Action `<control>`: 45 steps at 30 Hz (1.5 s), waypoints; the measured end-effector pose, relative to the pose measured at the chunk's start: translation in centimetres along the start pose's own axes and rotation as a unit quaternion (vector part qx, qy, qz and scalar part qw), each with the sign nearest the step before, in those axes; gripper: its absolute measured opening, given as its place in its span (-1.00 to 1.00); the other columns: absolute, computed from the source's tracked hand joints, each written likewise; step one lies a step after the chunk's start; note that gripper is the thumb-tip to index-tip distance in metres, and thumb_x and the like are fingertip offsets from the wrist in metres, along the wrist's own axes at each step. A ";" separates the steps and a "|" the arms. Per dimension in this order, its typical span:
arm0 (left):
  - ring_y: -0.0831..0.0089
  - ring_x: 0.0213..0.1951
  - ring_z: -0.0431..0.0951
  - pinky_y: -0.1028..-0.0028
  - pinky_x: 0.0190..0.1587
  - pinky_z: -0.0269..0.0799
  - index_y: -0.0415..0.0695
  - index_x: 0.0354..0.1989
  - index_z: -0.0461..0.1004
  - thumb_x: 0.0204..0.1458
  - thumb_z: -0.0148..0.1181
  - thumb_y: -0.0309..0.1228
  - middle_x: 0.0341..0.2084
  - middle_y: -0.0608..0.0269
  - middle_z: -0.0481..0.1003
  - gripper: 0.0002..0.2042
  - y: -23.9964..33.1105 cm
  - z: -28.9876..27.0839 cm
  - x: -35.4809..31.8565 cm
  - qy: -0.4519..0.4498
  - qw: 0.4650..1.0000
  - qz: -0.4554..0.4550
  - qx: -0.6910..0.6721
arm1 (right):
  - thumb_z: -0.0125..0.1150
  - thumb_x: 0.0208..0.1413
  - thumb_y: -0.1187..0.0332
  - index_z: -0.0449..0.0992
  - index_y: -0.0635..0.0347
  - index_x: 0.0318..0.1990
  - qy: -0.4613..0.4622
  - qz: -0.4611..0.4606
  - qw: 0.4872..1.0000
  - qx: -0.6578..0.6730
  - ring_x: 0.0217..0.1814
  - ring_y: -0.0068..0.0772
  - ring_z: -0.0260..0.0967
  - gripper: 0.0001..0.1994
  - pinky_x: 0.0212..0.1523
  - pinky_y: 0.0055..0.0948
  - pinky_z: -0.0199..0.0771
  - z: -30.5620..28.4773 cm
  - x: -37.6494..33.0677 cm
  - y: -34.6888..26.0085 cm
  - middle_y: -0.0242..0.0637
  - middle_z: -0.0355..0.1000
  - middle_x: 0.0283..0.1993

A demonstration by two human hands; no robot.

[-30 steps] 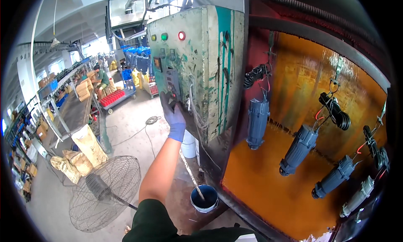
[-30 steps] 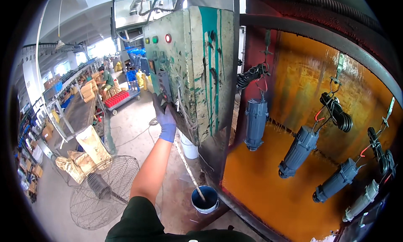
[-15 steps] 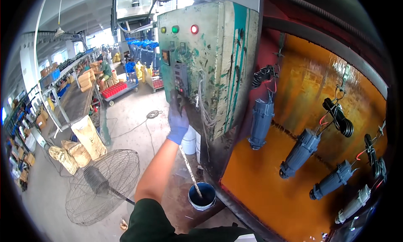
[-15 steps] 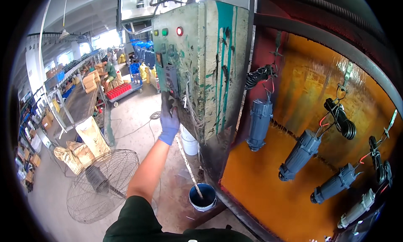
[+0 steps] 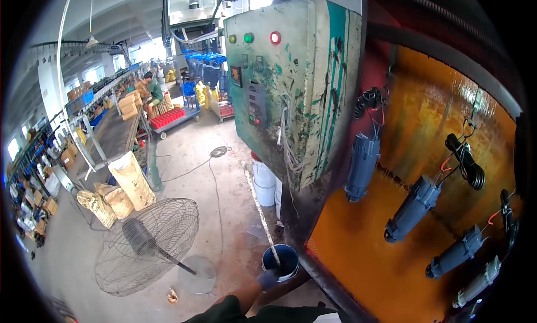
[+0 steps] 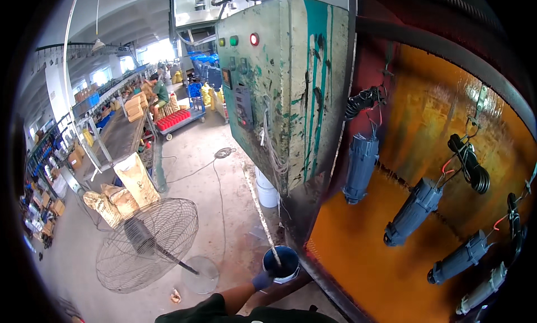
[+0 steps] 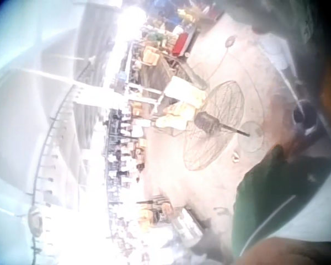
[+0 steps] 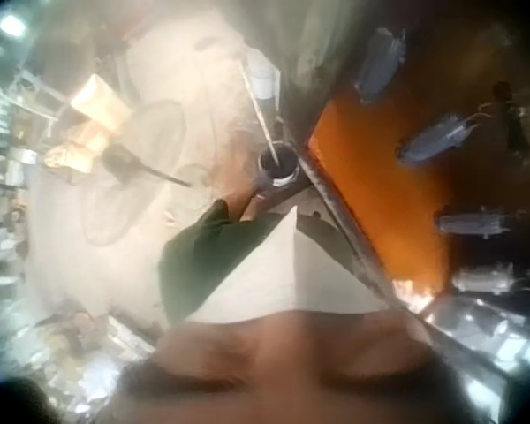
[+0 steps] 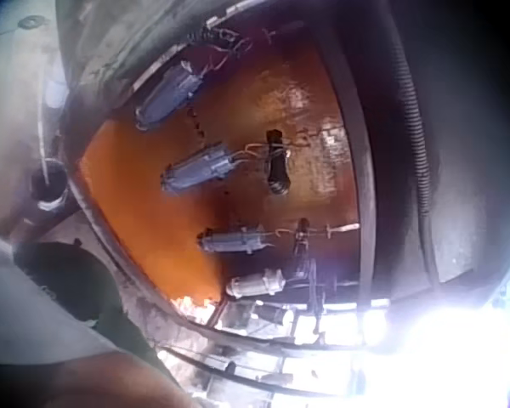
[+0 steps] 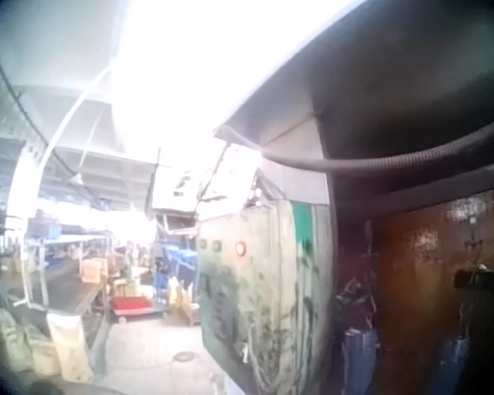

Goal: The person uses a spray gun to paint hanging metal components inside a spray booth while rotating them by hand, presses buttons on a control panel, and spray paints additional hanging components.

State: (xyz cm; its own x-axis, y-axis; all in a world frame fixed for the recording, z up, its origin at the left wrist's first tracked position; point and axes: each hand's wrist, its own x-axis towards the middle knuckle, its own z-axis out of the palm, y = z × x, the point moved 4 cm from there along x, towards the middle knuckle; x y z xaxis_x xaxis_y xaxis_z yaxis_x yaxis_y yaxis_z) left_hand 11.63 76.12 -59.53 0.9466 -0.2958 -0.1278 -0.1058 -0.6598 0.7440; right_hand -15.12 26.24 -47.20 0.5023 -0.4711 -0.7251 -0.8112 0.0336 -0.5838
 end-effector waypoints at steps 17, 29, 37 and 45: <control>0.11 -0.25 0.75 0.18 -0.23 0.74 -0.08 0.05 0.68 0.22 0.20 -0.49 -0.18 0.05 0.70 -0.74 -9.2 -3.1 -10.5 -0.326 0.919 -0.217 0.041 | 0.25 0.41 0.01 0.52 0.06 0.11 0.076 0.104 0.950 0.284 -0.32 0.21 0.65 -0.64 -0.43 0.15 0.68 -0.3 -3.5 28.7 -0.13 0.55 -0.21; -0.01 -0.15 0.68 0.09 -0.02 0.56 -0.26 -0.17 0.71 0.34 0.09 -0.11 -0.20 -0.12 0.71 -0.58 -5.3 -0.4 -2.7 -0.294 0.946 -0.019 0.133 | 0.48 0.05 -0.18 0.71 0.00 0.04 -0.055 0.051 0.964 -0.255 -0.13 -0.22 0.61 -0.45 -0.13 -0.19 0.63 3.8 -4.5 35.1 -0.18 0.65 -0.14; -0.24 -0.19 0.66 -0.03 -0.06 0.52 -0.29 -0.32 0.69 0.27 0.10 0.05 -0.34 -0.24 0.66 -0.45 -9.4 -2.1 -2.1 -0.311 0.920 -0.020 0.238 | 0.49 0.24 0.15 0.64 0.19 -0.05 0.064 0.154 0.981 0.101 -0.50 -0.38 0.53 -0.68 -0.56 -0.31 0.46 6.6 -8.7 40.6 -0.29 0.64 -0.33; -0.22 -0.08 0.64 -0.01 0.02 0.52 -0.24 -0.26 0.68 0.29 0.06 -0.04 -0.18 -0.24 0.67 -0.54 -9.5 0.2 -0.6 -0.333 0.918 -0.022 0.213 | 0.53 0.16 0.28 0.57 0.17 -0.22 0.092 0.220 0.952 0.189 -0.53 -0.43 0.52 -0.77 -0.57 -0.34 0.44 5.4 -12.9 36.5 -0.26 0.60 -0.44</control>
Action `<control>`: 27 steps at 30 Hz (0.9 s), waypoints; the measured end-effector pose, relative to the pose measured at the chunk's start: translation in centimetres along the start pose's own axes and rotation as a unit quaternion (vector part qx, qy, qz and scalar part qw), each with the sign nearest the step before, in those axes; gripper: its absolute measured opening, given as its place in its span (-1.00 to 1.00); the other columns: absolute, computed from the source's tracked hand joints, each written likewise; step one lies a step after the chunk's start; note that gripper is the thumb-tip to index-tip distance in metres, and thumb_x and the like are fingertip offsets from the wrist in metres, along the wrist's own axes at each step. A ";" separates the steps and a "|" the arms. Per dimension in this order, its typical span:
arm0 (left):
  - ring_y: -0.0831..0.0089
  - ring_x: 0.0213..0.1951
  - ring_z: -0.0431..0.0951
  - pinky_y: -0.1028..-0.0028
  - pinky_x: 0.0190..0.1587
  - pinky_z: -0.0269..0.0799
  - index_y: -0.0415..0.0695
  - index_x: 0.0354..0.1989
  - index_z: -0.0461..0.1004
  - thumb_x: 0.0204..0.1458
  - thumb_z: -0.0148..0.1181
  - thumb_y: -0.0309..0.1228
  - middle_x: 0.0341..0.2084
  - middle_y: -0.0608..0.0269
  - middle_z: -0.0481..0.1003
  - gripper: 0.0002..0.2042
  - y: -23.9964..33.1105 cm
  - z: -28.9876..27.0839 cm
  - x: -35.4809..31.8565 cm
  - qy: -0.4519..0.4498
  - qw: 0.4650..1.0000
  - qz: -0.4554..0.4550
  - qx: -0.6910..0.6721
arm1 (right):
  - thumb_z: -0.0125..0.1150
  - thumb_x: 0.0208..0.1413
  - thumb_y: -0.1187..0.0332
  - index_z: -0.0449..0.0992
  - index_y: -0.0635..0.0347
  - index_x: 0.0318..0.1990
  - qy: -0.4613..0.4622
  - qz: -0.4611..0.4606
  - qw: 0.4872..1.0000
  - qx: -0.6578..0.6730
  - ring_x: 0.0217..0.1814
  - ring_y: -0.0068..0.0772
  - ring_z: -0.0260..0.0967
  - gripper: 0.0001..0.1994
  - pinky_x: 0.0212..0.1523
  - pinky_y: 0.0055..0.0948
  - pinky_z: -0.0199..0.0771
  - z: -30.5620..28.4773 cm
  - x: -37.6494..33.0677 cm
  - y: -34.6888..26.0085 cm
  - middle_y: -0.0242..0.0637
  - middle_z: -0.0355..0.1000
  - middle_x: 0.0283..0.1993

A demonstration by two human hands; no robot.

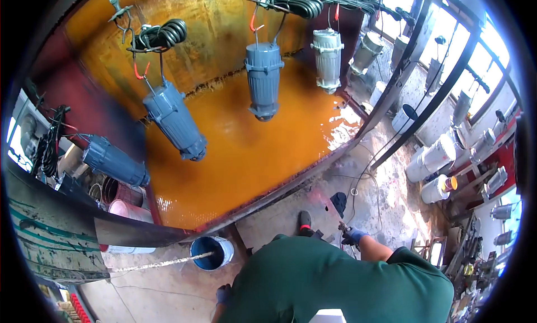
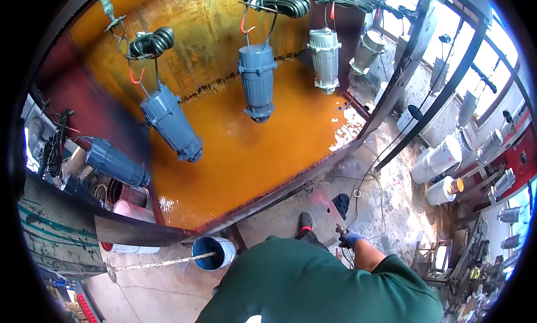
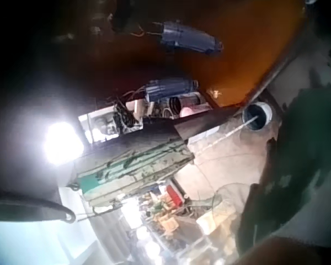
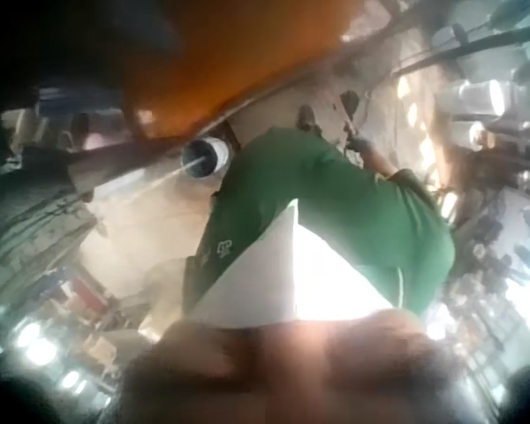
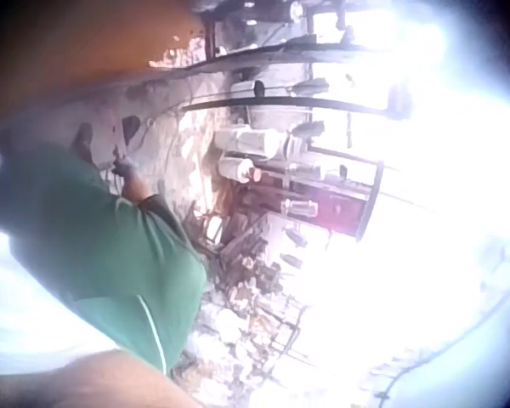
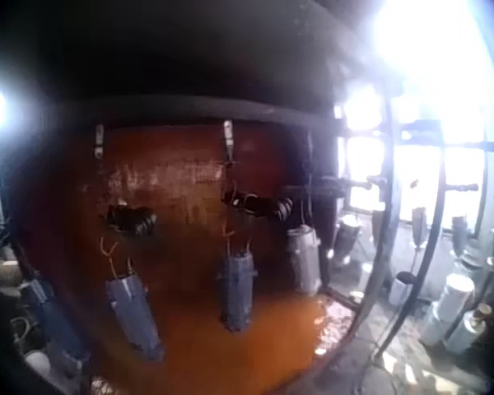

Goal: The person uses a spray gun to paint hanging metal components inside a spray booth while rotating them by hand, presses buttons on a control panel, and spray paints additional hanging components.

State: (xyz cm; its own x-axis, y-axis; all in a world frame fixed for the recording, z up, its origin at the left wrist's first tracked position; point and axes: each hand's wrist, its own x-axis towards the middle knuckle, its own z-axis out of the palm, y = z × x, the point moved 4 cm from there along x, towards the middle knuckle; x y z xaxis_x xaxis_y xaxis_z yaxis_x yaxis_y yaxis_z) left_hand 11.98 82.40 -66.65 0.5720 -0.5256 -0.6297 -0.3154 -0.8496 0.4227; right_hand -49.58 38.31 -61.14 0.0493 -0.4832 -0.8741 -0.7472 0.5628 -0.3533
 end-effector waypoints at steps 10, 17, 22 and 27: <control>-0.06 0.26 0.56 0.15 0.30 0.48 0.01 0.14 0.67 0.41 -0.08 -0.08 0.19 -0.02 0.61 -0.57 11.0 -2.0 2.0 -0.150 0.945 0.095 0.275 | 0.63 0.03 0.37 0.53 0.23 -0.10 0.023 0.005 0.997 0.078 -0.55 -0.37 0.50 -0.63 -0.60 -0.32 0.47 -0.5 -2.3 0.5 -0.25 0.56 -0.45; 0.00 0.26 0.56 0.13 0.29 0.47 0.00 0.13 0.68 0.38 -0.01 -0.13 0.22 0.02 0.58 -0.61 9.6 0.0 5.7 -0.258 0.861 0.213 0.383 | 0.53 0.09 0.41 0.53 0.22 -0.06 0.041 0.028 0.975 0.217 -0.52 -0.33 0.55 -0.68 -0.59 -0.31 0.49 -1.6 -1.6 0.2 -0.18 0.58 -0.43; 0.00 0.19 0.59 0.12 0.22 0.50 -0.01 0.08 0.69 0.35 0.03 -0.15 0.14 0.01 0.61 -0.64 12.2 0.0 6.0 -0.260 0.871 0.197 0.367 | 0.44 0.20 0.29 0.49 0.16 -0.18 -0.006 -0.009 0.995 0.103 -0.49 -0.33 0.58 -0.76 -0.58 -0.39 0.48 -3.5 5.5 3.4 -0.23 0.61 -0.43; 0.00 0.12 0.62 0.11 0.15 0.53 -0.01 0.03 0.69 0.31 0.06 -0.17 0.07 0.01 0.63 -0.67 17.3 0.2 8.0 -0.238 0.878 0.189 0.371 | 0.63 0.03 0.32 0.59 0.25 -0.01 0.027 0.001 0.991 0.134 -0.34 -0.30 0.62 -0.58 -0.36 -0.19 0.66 -6.4 5.1 0.6 -0.18 0.66 -0.25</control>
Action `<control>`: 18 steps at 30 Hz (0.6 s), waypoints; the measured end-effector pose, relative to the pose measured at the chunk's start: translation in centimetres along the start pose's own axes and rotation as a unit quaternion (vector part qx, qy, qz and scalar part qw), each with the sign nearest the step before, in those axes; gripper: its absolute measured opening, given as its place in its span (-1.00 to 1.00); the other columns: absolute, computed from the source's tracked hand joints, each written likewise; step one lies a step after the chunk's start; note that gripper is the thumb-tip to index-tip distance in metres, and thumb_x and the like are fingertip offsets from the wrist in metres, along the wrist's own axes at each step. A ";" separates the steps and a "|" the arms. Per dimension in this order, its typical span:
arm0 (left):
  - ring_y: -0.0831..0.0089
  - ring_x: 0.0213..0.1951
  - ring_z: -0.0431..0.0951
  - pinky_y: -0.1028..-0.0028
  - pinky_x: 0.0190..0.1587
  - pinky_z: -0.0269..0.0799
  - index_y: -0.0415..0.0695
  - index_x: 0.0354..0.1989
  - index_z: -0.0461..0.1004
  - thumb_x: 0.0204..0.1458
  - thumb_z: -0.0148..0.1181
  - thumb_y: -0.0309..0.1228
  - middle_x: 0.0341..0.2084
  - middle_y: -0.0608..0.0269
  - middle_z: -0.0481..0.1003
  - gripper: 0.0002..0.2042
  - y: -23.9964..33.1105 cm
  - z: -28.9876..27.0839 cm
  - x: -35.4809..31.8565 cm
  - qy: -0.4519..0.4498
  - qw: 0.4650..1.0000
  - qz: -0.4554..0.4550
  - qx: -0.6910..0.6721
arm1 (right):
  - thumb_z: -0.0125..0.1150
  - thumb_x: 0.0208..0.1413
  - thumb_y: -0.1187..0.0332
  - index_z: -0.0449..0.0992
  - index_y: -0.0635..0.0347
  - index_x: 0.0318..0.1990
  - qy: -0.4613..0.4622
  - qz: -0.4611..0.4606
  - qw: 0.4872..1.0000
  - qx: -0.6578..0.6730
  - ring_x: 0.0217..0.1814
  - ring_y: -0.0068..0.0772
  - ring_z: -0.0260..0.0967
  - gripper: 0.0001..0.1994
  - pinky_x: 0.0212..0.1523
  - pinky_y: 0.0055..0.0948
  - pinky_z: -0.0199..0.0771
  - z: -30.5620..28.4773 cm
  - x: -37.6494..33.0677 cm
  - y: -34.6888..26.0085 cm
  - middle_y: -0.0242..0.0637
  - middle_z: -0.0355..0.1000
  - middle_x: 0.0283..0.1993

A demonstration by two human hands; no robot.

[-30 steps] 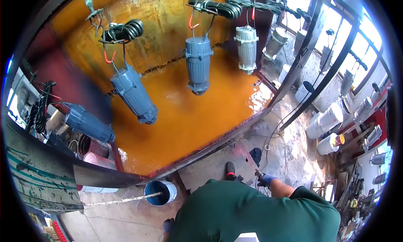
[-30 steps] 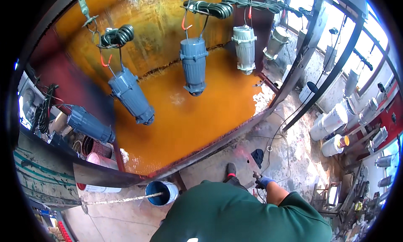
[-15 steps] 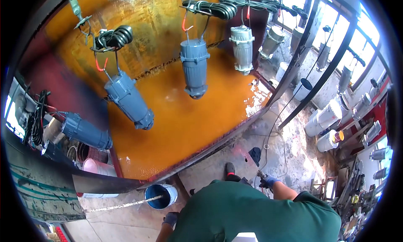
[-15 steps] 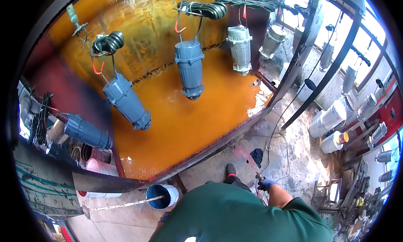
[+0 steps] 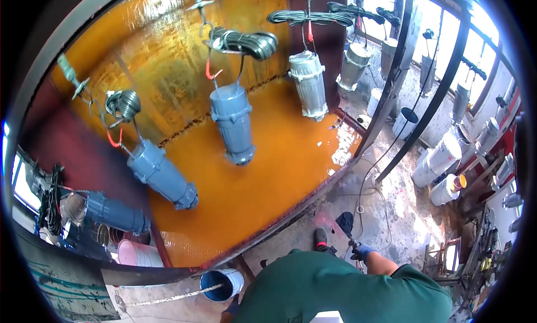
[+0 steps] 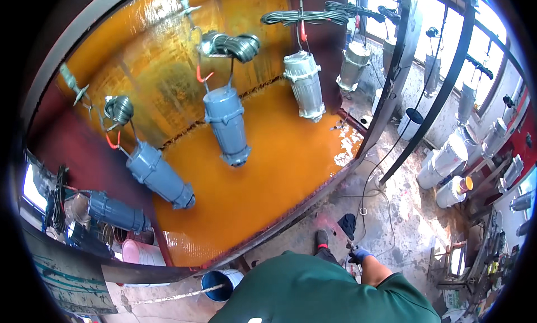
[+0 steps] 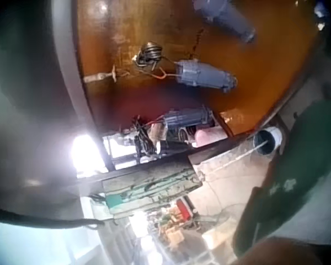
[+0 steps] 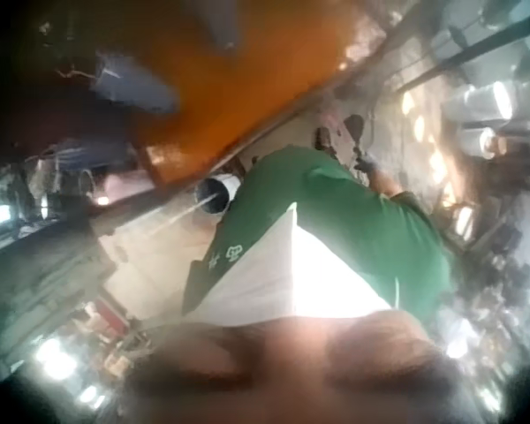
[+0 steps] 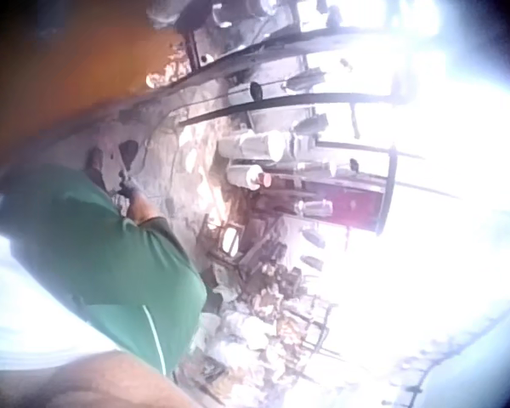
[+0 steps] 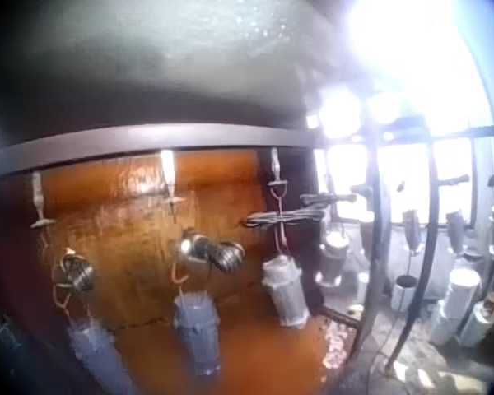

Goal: The person uses a spray gun to paint hanging metal components inside a spray booth while rotating them by hand, presses buttons on a control panel, and spray paints additional hanging components.

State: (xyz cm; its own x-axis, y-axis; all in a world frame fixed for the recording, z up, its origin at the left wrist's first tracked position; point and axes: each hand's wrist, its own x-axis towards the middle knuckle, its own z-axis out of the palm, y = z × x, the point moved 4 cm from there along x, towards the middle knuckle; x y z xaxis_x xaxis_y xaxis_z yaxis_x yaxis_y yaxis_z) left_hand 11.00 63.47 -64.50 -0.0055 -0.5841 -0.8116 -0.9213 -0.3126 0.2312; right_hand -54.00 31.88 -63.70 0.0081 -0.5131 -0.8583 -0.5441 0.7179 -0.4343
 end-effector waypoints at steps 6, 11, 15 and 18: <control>-0.01 0.03 0.65 0.09 0.06 0.56 -0.02 -0.04 0.70 0.27 0.11 -0.20 -0.02 0.01 0.65 -0.71 6.9 -4.7 2.0 0.016 1.000 0.002 -0.012 | 0.45 0.17 0.21 0.54 0.33 -0.05 0.190 -0.153 0.968 0.050 -0.35 -0.13 0.65 -0.63 -0.33 -0.15 0.65 -8.2 11.4 -2.1 0.03 0.62 -0.23; -0.01 -0.04 0.68 0.07 -0.01 0.59 -0.03 -0.09 0.71 0.24 0.14 -0.23 -0.09 0.01 0.67 -0.74 10.7 -9.1 6.1 0.029 0.999 0.015 0.040 | 0.37 0.21 -0.01 0.62 0.17 0.12 0.272 -0.298 0.912 -0.073 -0.34 -0.13 0.66 -0.51 -0.28 -0.18 0.63 -14.3 5.8 -16.9 -0.04 0.65 -0.30; -0.01 -0.09 0.70 0.06 -0.07 0.61 -0.03 -0.13 0.72 0.22 0.17 -0.25 -0.15 0.00 0.69 -0.76 13.0 -12.4 9.6 0.071 0.989 0.056 0.116 | 0.37 0.26 0.17 0.60 0.12 0.13 0.218 -0.361 0.902 0.087 -0.29 -0.39 0.66 -0.64 -0.32 -0.34 0.59 -19.3 -1.0 -27.1 -0.23 0.66 -0.30; -0.02 -0.14 0.72 0.05 -0.12 0.63 -0.04 -0.16 0.72 0.20 0.20 -0.26 -0.19 0.00 0.70 -0.78 13.2 -13.7 11.1 0.157 0.961 0.072 0.217 | 0.47 0.17 0.24 0.60 0.16 -0.06 0.237 -0.341 0.898 0.148 -0.29 -0.35 0.51 -0.71 -0.18 -0.25 0.56 -22.0 -4.3 -33.2 -0.23 0.60 -0.30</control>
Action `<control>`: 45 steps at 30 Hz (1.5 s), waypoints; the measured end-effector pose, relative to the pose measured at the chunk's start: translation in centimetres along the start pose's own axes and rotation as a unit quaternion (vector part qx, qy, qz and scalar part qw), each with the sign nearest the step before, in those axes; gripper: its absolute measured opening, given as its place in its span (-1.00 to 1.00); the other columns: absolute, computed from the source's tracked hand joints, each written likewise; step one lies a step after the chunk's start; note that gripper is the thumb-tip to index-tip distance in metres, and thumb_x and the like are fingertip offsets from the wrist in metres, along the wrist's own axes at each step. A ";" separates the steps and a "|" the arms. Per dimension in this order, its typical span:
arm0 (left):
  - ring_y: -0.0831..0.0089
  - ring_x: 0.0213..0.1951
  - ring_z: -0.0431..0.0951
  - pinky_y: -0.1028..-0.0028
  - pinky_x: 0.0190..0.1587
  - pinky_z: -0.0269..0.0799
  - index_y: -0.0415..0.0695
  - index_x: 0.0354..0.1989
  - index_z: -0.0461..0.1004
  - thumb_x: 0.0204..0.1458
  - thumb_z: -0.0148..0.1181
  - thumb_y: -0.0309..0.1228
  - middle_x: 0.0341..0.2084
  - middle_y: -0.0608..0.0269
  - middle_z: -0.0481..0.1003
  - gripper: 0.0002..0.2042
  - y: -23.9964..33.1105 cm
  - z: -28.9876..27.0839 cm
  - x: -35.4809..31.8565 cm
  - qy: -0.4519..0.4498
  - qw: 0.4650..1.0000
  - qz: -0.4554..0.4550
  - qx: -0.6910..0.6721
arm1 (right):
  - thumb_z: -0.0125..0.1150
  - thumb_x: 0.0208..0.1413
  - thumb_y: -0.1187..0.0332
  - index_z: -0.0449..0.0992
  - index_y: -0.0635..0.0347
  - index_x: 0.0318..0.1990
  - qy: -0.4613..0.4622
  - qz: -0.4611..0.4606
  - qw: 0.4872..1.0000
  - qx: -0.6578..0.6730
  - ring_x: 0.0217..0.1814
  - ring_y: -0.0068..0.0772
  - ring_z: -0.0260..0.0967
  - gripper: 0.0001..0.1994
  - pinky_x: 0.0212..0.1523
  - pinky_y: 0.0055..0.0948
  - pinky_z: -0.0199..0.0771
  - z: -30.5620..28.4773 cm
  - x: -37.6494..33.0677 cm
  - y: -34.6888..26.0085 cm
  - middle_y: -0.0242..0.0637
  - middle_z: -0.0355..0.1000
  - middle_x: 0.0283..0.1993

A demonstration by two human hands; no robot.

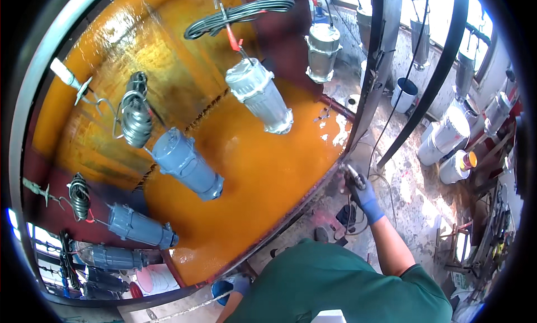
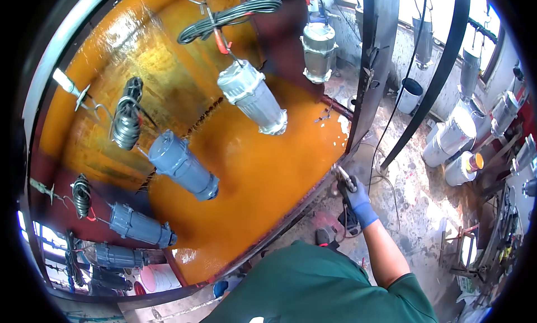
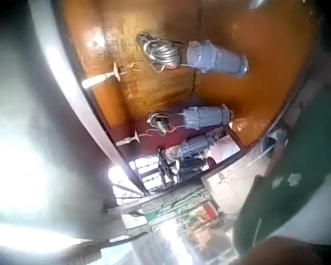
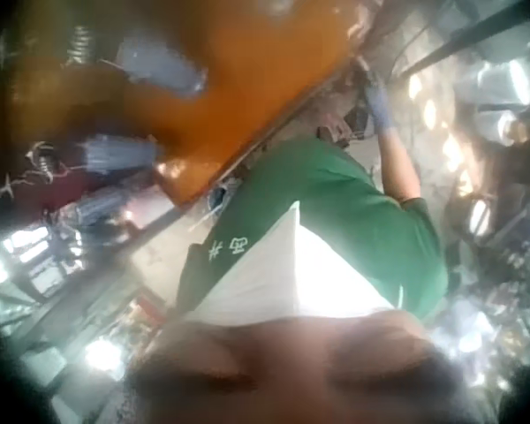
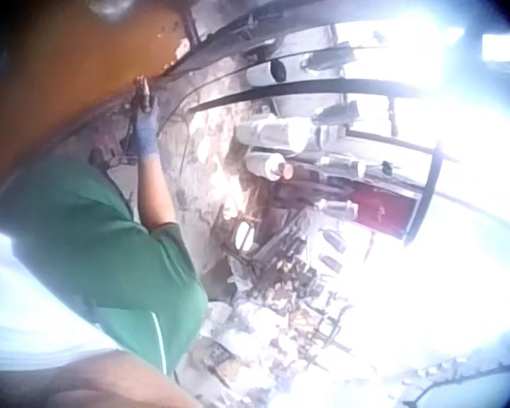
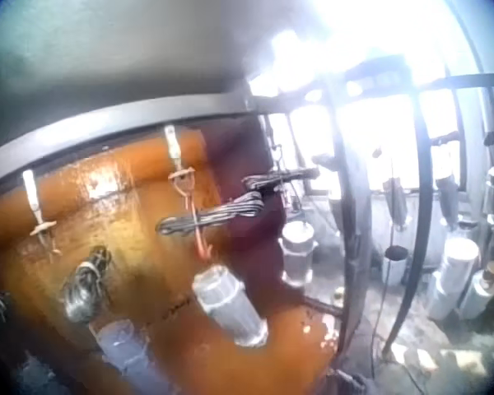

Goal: The person uses a spray gun to paint hanging metal components inside a spray booth while rotating them by hand, presses buttons on a control panel, and spray paints additional hanging components.

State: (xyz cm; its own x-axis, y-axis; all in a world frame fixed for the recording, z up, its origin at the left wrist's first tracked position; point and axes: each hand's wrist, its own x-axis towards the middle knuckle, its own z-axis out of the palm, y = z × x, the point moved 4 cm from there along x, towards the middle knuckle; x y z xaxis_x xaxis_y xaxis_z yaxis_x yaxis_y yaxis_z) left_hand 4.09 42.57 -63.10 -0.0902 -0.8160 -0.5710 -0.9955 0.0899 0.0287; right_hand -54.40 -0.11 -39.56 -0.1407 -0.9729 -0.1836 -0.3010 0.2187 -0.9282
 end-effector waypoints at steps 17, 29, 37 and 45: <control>-0.03 0.16 0.62 0.12 0.21 0.54 -0.17 0.43 0.39 0.24 0.19 -0.44 0.21 -0.21 0.54 -0.46 7.8 -34.6 17.5 0.341 0.824 -0.025 -0.452 | 0.43 0.23 0.25 0.58 0.23 -0.08 -0.032 -0.131 0.990 0.039 -0.25 -0.13 0.60 -0.73 -0.17 -0.16 0.53 -4.8 1.6 -14.5 -0.05 0.59 -0.30; -0.05 0.22 0.50 0.08 0.34 0.36 -0.21 0.13 0.58 0.17 0.26 -0.52 0.16 -0.04 0.55 -0.67 23.8 -81.6 18.4 0.630 0.706 0.320 -0.049 | 0.39 0.23 0.23 0.58 0.22 -0.18 -0.036 -0.093 0.995 -0.005 -0.21 0.04 0.62 -0.76 -0.16 -0.12 0.55 -4.2 -0.4 -13.8 -0.01 0.62 -0.27; -0.10 0.29 0.43 0.01 0.34 0.34 -0.10 0.15 0.60 0.03 0.38 -0.49 0.23 -0.05 0.47 -0.56 28.3 -95.1 20.8 0.704 0.613 0.343 0.104 | 0.38 0.22 0.24 0.55 0.19 -0.08 0.002 -0.123 0.991 -0.044 -0.17 0.09 0.62 -0.74 -0.12 -0.09 0.56 -4.7 0.2 -12.9 -0.02 0.61 -0.27; -0.07 0.46 0.27 -0.06 0.48 0.18 0.12 0.57 0.21 0.27 0.20 0.03 0.46 -0.11 0.27 -0.28 25.2 -104.1 27.0 0.602 0.763 0.122 0.203 | 0.40 0.19 0.17 0.59 0.12 -0.10 -0.209 -0.192 0.957 -0.067 -0.16 0.02 0.65 -0.73 -0.13 -0.14 0.58 -3.4 -0.2 -15.3 -0.09 0.63 -0.26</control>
State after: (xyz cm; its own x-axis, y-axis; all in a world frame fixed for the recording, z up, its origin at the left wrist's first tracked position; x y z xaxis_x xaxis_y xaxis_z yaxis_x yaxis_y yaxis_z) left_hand -26.30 -36.62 7.64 -0.4748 -0.6579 0.5846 -0.8764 0.2920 -0.3831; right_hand -52.97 -2.97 -24.25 0.3854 -0.9225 0.0229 -0.3766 -0.1799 -0.9087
